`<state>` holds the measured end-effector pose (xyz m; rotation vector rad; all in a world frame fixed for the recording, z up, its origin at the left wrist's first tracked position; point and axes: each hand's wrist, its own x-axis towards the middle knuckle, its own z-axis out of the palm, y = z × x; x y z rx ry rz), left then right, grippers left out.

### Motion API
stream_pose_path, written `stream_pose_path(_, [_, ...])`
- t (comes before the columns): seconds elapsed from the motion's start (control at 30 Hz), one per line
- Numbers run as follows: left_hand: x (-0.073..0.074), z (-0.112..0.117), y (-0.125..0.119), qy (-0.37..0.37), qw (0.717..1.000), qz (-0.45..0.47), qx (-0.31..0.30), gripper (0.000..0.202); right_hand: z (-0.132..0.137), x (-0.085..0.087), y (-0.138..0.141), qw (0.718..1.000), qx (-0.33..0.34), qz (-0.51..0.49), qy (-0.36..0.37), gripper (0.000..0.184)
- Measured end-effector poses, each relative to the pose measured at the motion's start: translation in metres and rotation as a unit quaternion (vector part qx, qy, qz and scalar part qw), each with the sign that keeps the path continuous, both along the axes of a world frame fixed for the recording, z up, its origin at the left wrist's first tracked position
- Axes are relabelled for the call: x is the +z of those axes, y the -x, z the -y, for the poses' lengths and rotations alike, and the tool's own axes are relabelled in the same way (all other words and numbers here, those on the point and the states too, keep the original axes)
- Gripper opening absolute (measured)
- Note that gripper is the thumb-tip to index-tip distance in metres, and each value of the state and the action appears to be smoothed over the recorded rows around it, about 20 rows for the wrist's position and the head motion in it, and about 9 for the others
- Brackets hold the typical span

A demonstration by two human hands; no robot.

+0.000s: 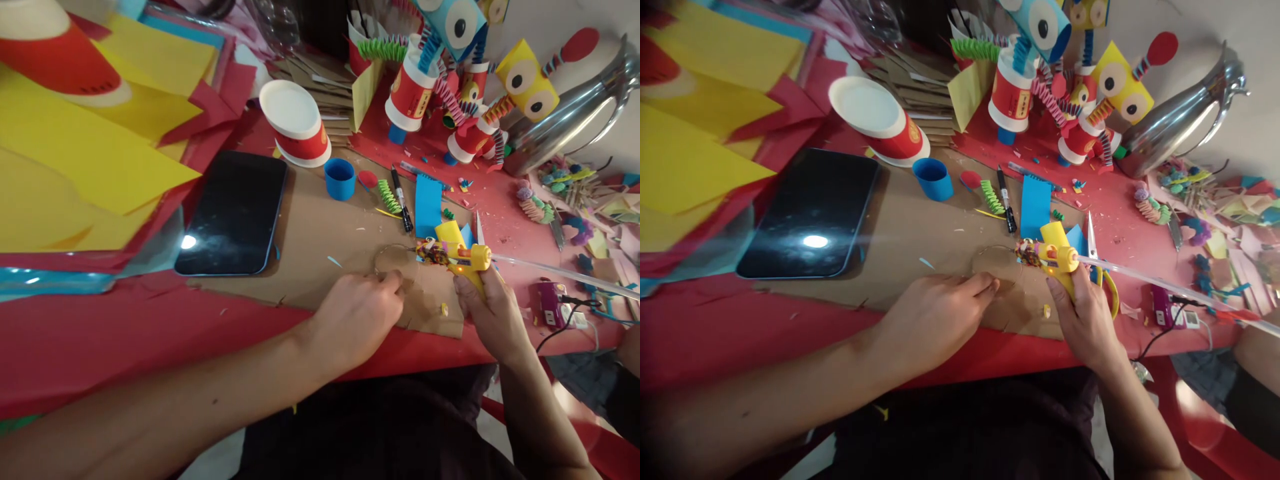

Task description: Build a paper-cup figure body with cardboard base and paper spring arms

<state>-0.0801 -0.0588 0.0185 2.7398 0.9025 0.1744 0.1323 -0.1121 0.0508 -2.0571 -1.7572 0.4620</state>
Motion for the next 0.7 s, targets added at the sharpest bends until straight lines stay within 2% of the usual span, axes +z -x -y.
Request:
stream_pose_path(0.4, [-0.004,0.0,0.002,-0.032,0.999,0.033,0.005,0.026,0.006,0.007,0.0,1.0,-0.006,-0.006,0.026,0.021])
stream_pose_path(0.7, [-0.006,0.0,0.003,-0.012,0.998,0.058,0.013,0.033,0.016,0.013,0.002,0.999,-0.007,-0.01,0.029,0.019])
